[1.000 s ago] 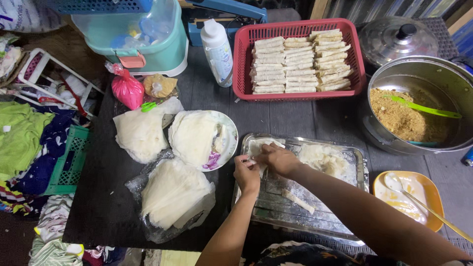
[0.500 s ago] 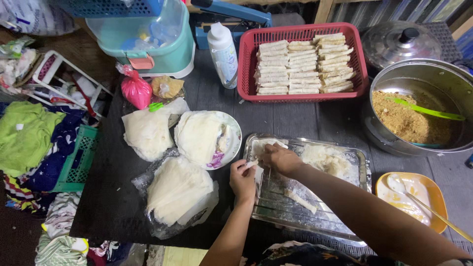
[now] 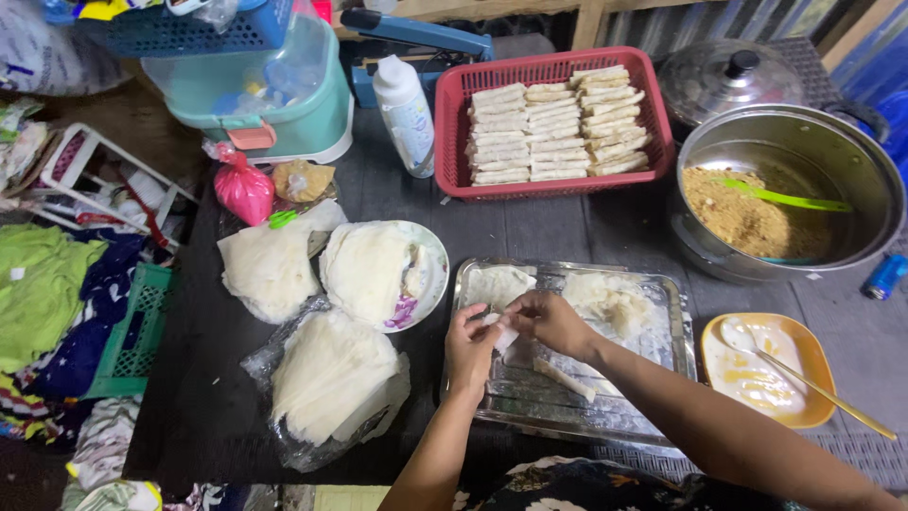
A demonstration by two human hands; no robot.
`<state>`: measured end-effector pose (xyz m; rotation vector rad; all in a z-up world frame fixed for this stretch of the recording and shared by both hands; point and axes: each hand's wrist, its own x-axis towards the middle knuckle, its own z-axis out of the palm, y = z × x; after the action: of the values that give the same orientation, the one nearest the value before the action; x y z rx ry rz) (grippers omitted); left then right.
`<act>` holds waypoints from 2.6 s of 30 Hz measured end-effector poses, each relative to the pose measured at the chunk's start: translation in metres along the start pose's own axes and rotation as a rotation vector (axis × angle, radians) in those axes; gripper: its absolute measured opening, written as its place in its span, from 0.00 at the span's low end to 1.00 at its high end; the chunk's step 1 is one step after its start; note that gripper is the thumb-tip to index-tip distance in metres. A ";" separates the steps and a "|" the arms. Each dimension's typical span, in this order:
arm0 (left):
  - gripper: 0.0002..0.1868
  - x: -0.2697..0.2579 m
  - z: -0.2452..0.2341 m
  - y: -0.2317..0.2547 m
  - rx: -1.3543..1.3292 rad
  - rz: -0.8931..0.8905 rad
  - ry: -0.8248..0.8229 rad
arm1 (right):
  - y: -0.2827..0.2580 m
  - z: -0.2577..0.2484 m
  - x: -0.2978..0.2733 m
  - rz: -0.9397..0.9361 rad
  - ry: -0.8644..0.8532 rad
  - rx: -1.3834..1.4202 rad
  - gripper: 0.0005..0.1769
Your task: The person repeatedly spreads a brown granular filling onto thin white sheets, rolls them into cylinders, and places the finished rolls into a red basket. The process is repeated multiple times with consistent hand motions.
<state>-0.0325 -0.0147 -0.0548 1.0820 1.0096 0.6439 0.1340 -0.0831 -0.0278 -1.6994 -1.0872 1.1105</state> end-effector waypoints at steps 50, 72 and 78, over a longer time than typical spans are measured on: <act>0.11 -0.044 0.094 -0.085 0.379 -0.051 -0.459 | 0.076 -0.067 -0.201 0.116 0.781 -0.661 0.30; 0.13 -0.030 0.115 -0.055 0.948 0.286 -0.381 | 0.060 -0.010 -0.196 0.011 0.423 -1.053 0.28; 0.13 -0.032 0.115 -0.051 0.913 0.248 -0.359 | 0.050 -0.012 -0.200 0.040 0.398 -1.025 0.29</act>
<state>0.0561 -0.1070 -0.0774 2.0626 0.8570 0.1331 0.1082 -0.2880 -0.0228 -2.5668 -1.4623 0.1357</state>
